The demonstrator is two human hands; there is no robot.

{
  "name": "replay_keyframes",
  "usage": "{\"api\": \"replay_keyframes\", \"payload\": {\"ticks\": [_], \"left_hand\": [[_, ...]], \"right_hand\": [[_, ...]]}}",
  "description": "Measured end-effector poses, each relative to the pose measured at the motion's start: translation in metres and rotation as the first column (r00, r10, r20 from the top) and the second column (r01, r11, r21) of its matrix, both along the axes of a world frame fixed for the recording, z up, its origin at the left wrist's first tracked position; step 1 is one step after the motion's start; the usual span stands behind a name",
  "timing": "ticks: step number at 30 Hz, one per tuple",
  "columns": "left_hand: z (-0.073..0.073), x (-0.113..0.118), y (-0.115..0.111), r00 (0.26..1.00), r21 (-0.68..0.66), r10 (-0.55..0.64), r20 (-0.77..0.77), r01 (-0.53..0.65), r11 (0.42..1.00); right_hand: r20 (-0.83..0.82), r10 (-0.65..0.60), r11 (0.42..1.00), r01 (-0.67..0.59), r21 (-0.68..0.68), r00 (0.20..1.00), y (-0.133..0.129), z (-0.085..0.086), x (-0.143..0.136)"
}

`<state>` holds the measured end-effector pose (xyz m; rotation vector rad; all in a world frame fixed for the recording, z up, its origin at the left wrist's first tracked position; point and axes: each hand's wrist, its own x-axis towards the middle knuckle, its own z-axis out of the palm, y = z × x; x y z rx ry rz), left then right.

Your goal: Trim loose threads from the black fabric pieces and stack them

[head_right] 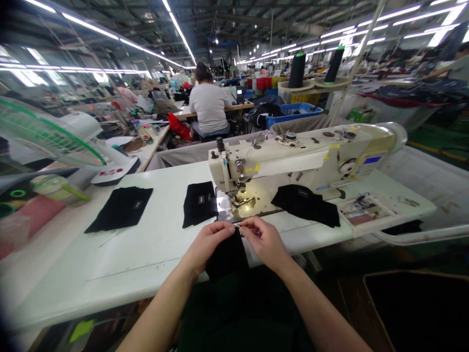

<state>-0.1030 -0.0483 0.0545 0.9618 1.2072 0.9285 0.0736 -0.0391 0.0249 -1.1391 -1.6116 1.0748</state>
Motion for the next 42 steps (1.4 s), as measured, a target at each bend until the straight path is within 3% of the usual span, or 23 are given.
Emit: {"api": "replay_keyframes", "payload": {"ticks": [8,11,14,17,20,23,26,31,42], "left_hand": [[0.002,0.002,0.001,1.0,0.013,0.012,-0.017,-0.011,1.0],[0.002,0.002,0.001,1.0,-0.001,0.023,-0.012,-0.023,1.0],[0.002,0.003,0.0,1.0,-0.019,0.03,0.001,-0.03,0.999],[0.003,0.005,-0.002,1.0,-0.02,0.008,-0.002,-0.008,1.0],[0.003,0.006,-0.003,1.0,-0.004,0.023,-0.01,-0.023,1.0],[0.001,0.005,-0.003,0.998,0.019,0.068,-0.017,-0.068,0.998],[-0.001,0.003,-0.001,0.995,0.032,0.095,-0.029,-0.094,0.995],[-0.001,0.001,-0.002,0.995,0.009,0.095,0.012,-0.095,0.995],[-0.001,0.002,-0.003,0.996,0.013,0.086,0.027,-0.086,0.996]], "right_hand": [[0.015,0.007,1.0,-0.007,0.017,1.0,0.002,0.001,0.001],[-0.046,-0.07,0.997,0.071,0.018,0.996,0.002,0.001,-0.002],[-0.116,-0.129,0.991,0.124,-0.049,0.985,0.001,0.002,-0.007],[-0.098,-0.078,0.991,0.066,-0.12,0.992,-0.002,0.002,-0.01],[-0.079,-0.124,0.986,0.114,-0.118,0.989,-0.004,0.0,-0.011],[-0.023,-0.172,0.984,0.171,-0.05,0.985,-0.006,-0.001,-0.01],[0.125,-0.171,0.978,0.153,0.14,0.977,-0.009,0.002,-0.006],[0.359,-0.273,0.912,0.12,0.393,0.893,-0.017,0.011,-0.004],[0.343,-0.274,0.904,0.12,0.41,0.899,-0.018,0.012,-0.006]]}}
